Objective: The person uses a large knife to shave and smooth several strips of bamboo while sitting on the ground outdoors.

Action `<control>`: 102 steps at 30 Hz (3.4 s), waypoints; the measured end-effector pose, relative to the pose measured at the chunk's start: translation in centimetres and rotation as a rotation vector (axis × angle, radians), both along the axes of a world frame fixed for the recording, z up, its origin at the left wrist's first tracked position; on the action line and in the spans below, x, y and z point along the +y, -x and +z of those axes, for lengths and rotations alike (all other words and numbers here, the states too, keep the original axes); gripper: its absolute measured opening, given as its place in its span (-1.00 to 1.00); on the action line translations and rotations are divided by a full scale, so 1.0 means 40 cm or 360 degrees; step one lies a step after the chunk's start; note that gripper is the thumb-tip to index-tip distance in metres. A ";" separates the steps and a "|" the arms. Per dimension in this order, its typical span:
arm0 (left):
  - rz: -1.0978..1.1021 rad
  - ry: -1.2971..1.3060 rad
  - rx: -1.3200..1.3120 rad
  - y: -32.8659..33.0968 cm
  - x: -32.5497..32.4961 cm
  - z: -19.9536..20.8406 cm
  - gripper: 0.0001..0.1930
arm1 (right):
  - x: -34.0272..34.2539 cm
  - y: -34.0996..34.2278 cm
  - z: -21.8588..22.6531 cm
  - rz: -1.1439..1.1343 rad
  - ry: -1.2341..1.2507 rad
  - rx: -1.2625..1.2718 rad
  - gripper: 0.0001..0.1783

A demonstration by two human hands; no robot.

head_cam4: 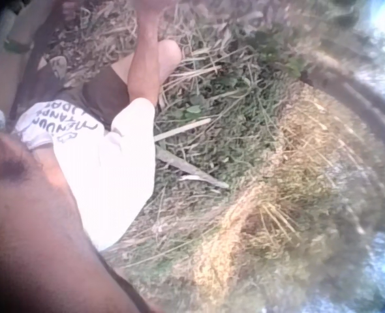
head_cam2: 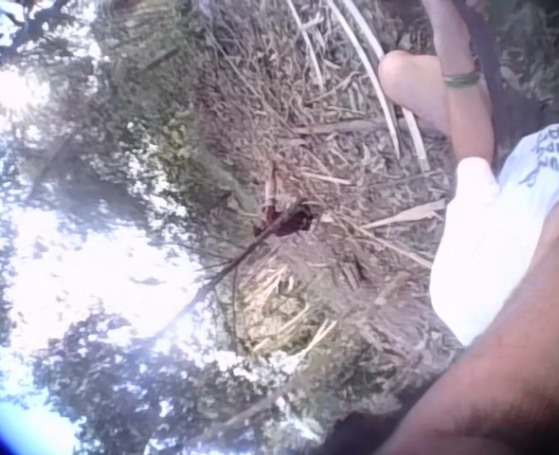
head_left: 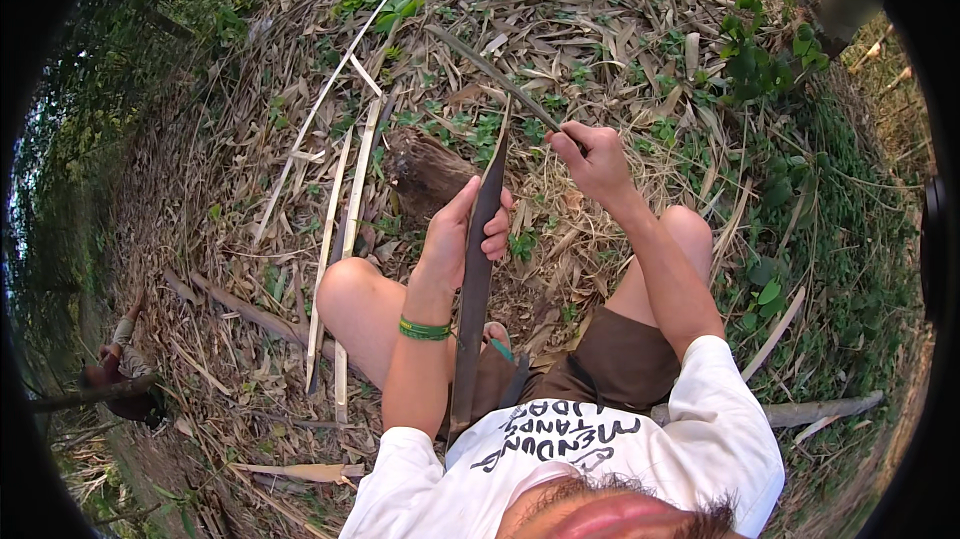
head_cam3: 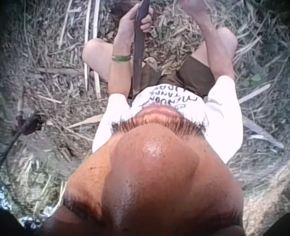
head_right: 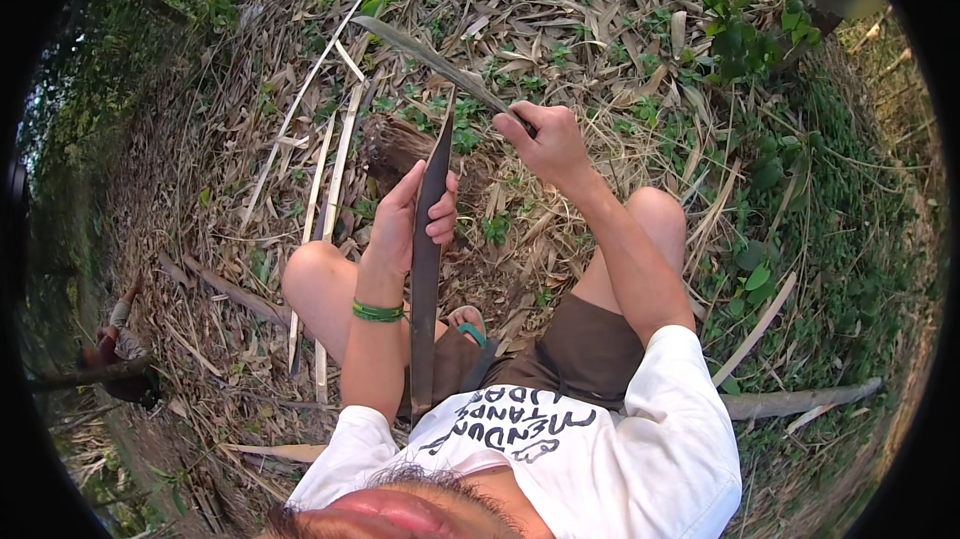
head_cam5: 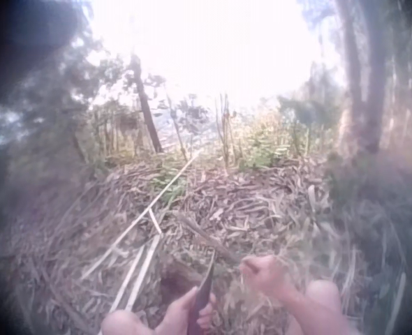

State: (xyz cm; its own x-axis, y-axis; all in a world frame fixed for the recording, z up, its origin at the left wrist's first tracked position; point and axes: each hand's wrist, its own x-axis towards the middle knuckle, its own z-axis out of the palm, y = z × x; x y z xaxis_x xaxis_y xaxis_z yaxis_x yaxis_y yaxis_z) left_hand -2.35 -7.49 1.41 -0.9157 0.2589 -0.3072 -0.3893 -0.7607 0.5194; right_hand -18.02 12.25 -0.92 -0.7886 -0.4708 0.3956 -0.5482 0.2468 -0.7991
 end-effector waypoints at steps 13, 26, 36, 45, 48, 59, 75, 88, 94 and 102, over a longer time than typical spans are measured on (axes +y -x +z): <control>0.0216 0.0496 0.0068 0.001 0.048 0.027 -0.66 | -0.009 -0.053 0.008 0.0242 -0.0207 0.0450 -0.48; 0.0193 0.0723 0.0035 -0.040 0.094 0.034 -0.56 | -0.021 -0.039 -0.009 0.0271 -0.0225 0.0688 -0.22; 0.0339 0.0939 -0.0016 -0.089 0.109 0.018 -0.62 | 0.081 0.130 -0.040 -0.0402 -0.0406 0.0013 -0.20; 0.0497 0.1435 -0.0258 -0.039 0.130 -0.022 -0.62 | -0.030 -0.084 -0.025 0.0081 -0.0658 0.0709 -0.28; 0.0513 0.1551 -0.0331 -0.028 0.145 -0.016 -0.61 | -0.037 -0.061 -0.051 0.0079 -0.0635 0.0765 -0.25; 0.0332 0.1632 -0.0327 -0.057 0.132 -0.030 -0.58 | -0.034 0.056 -0.119 -0.0242 -0.0888 0.0541 -0.16; 0.0734 0.2468 -0.0075 -0.028 0.106 -0.080 -0.56 | -0.186 -0.032 -0.040 0.0242 0.0254 -0.1234 -0.71; 0.1113 -0.0254 -0.0962 -0.774 0.255 0.044 -0.27 | -0.293 0.109 -0.172 0.0109 0.0513 -0.1463 -0.73; 0.1719 -0.0664 -0.1192 -0.938 0.309 -0.047 -0.36 | -0.348 0.067 -0.210 0.0248 0.0565 -0.1565 -0.70; 0.0722 0.0348 -0.2136 -1.011 0.319 -0.030 -0.18 | -0.362 0.067 -0.208 0.0110 0.0590 -0.1681 -0.75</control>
State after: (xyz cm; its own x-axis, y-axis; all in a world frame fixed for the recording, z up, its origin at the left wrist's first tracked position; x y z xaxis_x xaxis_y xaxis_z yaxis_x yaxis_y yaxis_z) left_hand 38.10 5.27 0.22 0.1046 -0.1366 -0.9851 -0.4196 -0.9041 0.0808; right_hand -20.69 -2.25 -9.25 -0.7882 -0.5185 -0.3315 0.4446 -0.1074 -0.8893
